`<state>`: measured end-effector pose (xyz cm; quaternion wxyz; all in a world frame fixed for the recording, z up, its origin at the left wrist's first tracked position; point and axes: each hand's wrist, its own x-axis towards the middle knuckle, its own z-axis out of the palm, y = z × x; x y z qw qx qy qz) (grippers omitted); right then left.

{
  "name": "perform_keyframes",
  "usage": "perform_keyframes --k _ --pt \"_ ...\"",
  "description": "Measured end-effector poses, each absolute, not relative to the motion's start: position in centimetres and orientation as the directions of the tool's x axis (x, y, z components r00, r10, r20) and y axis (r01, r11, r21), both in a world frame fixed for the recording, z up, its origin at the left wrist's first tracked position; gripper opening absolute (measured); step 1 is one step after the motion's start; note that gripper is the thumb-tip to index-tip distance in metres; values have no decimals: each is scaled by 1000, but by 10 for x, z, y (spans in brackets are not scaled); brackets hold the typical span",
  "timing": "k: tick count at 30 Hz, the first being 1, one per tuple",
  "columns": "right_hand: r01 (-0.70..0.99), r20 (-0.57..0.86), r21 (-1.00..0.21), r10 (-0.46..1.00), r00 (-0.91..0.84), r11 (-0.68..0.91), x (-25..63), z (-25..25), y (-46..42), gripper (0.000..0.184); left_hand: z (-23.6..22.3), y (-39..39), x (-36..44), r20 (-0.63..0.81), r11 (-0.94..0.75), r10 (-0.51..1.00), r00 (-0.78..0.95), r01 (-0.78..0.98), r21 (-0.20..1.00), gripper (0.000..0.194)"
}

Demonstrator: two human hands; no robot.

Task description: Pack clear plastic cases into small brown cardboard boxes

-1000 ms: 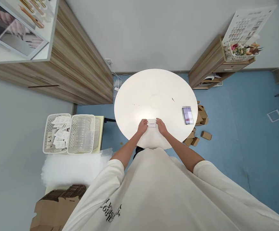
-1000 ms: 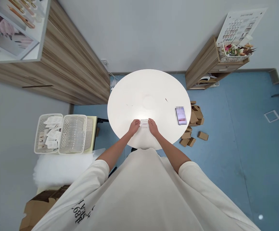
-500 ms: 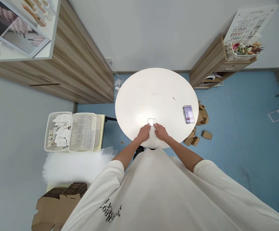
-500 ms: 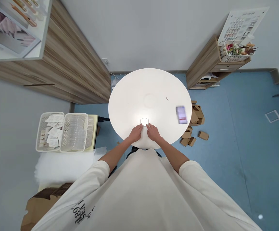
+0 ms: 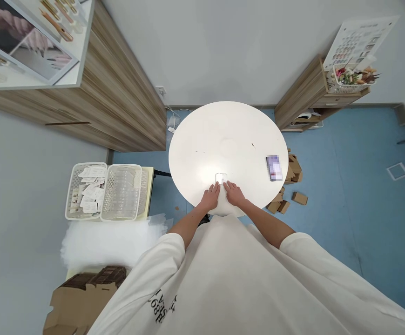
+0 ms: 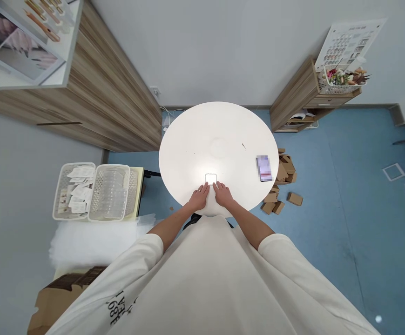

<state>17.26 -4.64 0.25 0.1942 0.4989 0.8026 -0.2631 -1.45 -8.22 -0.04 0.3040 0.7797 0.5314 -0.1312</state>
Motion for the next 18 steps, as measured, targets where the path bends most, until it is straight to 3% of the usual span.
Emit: perform_keyframes --k 9,18 --pt "896 -598 -207 674 -433 392 156 12 -40 72 2 -82 -18 -557 -190 756 343 930 315 85" --pt "895 -623 -240 647 -440 377 115 11 -27 76 -3 -79 -52 -518 -137 814 263 953 269 90"
